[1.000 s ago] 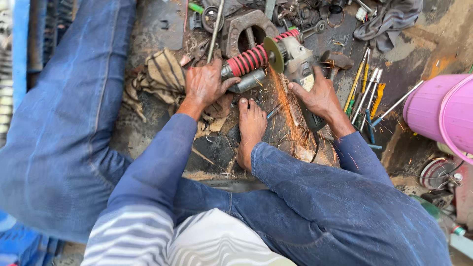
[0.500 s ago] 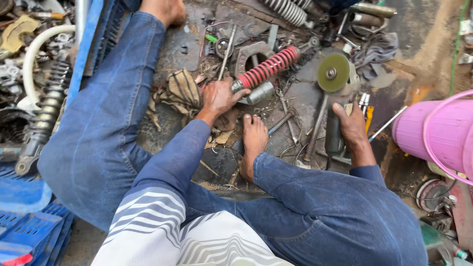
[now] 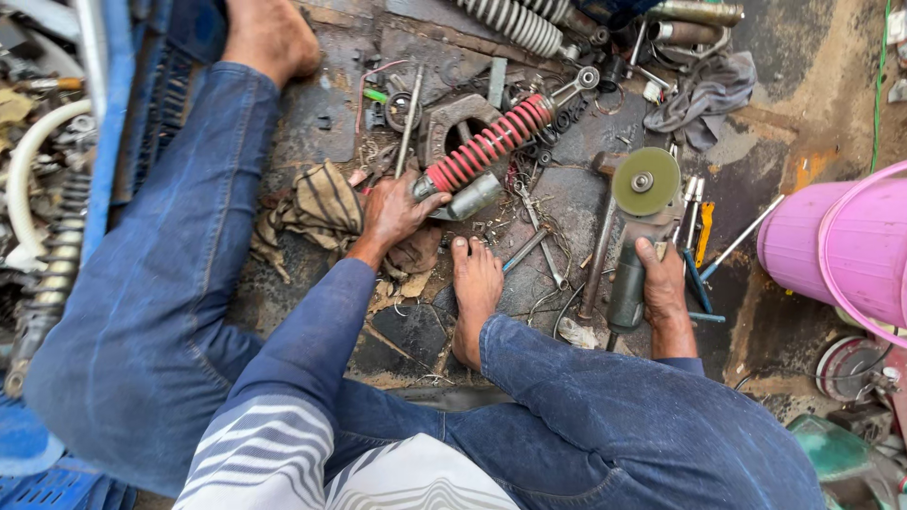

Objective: The person sits on the floor and uses an angle grinder to cut and clean a red coil spring shock absorber held in a bench vise. The person then uses a hammer to strike the spring assembly and continues to adjust the part by hand.

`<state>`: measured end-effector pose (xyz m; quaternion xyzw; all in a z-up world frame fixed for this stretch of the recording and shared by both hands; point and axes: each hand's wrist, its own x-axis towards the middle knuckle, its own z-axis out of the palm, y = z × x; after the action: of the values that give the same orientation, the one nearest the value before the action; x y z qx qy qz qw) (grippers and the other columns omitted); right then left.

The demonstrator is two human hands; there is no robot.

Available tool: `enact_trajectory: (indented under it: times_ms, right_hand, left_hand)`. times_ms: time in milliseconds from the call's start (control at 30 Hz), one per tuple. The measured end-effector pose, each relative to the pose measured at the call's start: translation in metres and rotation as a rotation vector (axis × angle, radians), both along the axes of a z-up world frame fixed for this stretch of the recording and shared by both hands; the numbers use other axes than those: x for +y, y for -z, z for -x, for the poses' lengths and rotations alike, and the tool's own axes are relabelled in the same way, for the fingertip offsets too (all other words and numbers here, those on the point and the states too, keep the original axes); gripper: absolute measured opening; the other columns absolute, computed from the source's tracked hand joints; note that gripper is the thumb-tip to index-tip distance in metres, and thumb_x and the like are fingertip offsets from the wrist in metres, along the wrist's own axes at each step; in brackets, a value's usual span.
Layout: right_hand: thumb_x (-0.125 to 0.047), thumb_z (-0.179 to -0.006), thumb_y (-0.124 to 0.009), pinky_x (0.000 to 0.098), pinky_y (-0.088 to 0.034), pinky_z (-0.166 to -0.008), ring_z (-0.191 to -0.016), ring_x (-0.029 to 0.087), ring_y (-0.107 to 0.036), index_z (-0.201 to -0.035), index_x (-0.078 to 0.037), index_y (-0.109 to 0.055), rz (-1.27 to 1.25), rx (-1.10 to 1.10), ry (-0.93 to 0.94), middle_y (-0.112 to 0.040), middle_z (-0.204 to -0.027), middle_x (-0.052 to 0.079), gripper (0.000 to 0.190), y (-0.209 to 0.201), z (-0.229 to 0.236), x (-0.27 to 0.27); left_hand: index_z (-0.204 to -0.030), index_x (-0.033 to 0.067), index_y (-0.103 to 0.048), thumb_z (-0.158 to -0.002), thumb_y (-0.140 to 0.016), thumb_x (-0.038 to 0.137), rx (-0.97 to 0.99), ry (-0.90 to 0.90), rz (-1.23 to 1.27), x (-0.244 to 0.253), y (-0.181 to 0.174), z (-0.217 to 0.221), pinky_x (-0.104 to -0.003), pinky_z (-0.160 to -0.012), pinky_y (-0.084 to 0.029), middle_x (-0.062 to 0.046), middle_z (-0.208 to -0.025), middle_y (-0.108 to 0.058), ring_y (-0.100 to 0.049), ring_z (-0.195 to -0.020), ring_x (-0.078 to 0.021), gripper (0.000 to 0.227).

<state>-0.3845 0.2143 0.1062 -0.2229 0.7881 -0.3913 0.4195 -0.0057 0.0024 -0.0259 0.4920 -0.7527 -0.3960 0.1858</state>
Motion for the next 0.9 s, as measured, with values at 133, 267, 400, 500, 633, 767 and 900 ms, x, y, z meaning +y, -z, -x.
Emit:
enact_trajectory:
  times_ms: [133,267,400,500,633,767,900]
  right_hand:
    - [-0.057,-0.084,-0.073,0.0362,-0.063,-0.055,-0.067,0.02,-0.069,-0.135,0.004,-0.045,0.038,-0.034,0.024,-0.062,-0.098,0.012,0.085,0.008,0.0,0.0]
    - [-0.057,-0.083,-0.075,0.036,-0.061,-0.054,-0.066,0.021,-0.068,-0.137,0.004,-0.045,0.057,-0.063,0.06,-0.062,-0.099,0.012,0.087,0.005,-0.001,0.008]
    - [-0.06,-0.082,-0.076,0.0353,-0.063,-0.056,-0.068,0.02,-0.068,-0.137,0.004,-0.044,0.041,-0.076,0.065,-0.062,-0.095,0.013,0.089,0.001,0.002,0.013]
    - [-0.062,-0.082,-0.075,0.0345,-0.062,-0.056,-0.069,0.019,-0.068,-0.138,0.003,-0.044,0.051,-0.088,0.064,-0.062,-0.092,0.012,0.091,0.0,0.004,0.017]
    - [-0.063,-0.082,-0.075,0.0341,-0.062,-0.056,-0.067,0.019,-0.068,-0.136,0.005,-0.045,0.032,-0.089,0.081,-0.063,-0.089,0.012,0.091,0.003,0.006,0.023]
    - [-0.063,-0.081,-0.073,0.0346,-0.063,-0.054,-0.064,0.02,-0.069,-0.135,0.004,-0.044,0.02,-0.075,0.082,-0.063,-0.085,0.012,0.091,0.011,0.006,0.027]
    - [-0.061,-0.083,-0.074,0.0356,-0.062,-0.055,-0.065,0.02,-0.07,-0.134,0.005,-0.044,0.003,-0.08,0.066,-0.064,-0.087,0.013,0.088,0.017,0.008,0.031]
  left_hand:
    - [-0.108,0.0032,-0.07,-0.083,-0.074,0.068,0.019,0.008,0.047,0.002,0.005,0.0,-0.048,-0.061,-0.057,-0.021,-0.073,-0.071,-0.073,-0.068,-0.038,0.069]
    - [-0.113,0.0021,-0.068,-0.084,-0.075,0.067,-0.016,0.014,0.065,0.005,0.008,0.0,-0.048,-0.06,-0.057,-0.02,-0.075,-0.072,-0.073,-0.067,-0.0366,0.071]
    - [-0.115,0.0013,-0.067,-0.084,-0.075,0.067,-0.048,0.02,0.099,0.006,0.011,0.0,-0.048,-0.06,-0.057,-0.02,-0.075,-0.071,-0.073,-0.068,-0.0371,0.073]
    - [-0.114,0.0013,-0.066,-0.085,-0.076,0.066,-0.04,0.017,0.138,0.007,0.013,-0.001,-0.047,-0.062,-0.057,-0.02,-0.075,-0.07,-0.072,-0.07,-0.038,0.072]
    - [-0.112,0.001,-0.066,-0.084,-0.078,0.065,-0.042,0.019,0.131,0.01,0.014,-0.001,-0.047,-0.062,-0.056,-0.02,-0.075,-0.07,-0.072,-0.071,-0.0386,0.071]
    - [-0.11,0.002,-0.067,-0.083,-0.08,0.064,-0.047,0.021,0.132,0.009,0.014,-0.002,-0.047,-0.062,-0.056,-0.02,-0.076,-0.07,-0.072,-0.071,-0.0381,0.069]
    - [-0.111,0.0016,-0.066,-0.084,-0.081,0.062,-0.042,0.023,0.137,0.009,0.009,0.0,-0.047,-0.062,-0.056,-0.02,-0.077,-0.071,-0.072,-0.072,-0.0377,0.067]
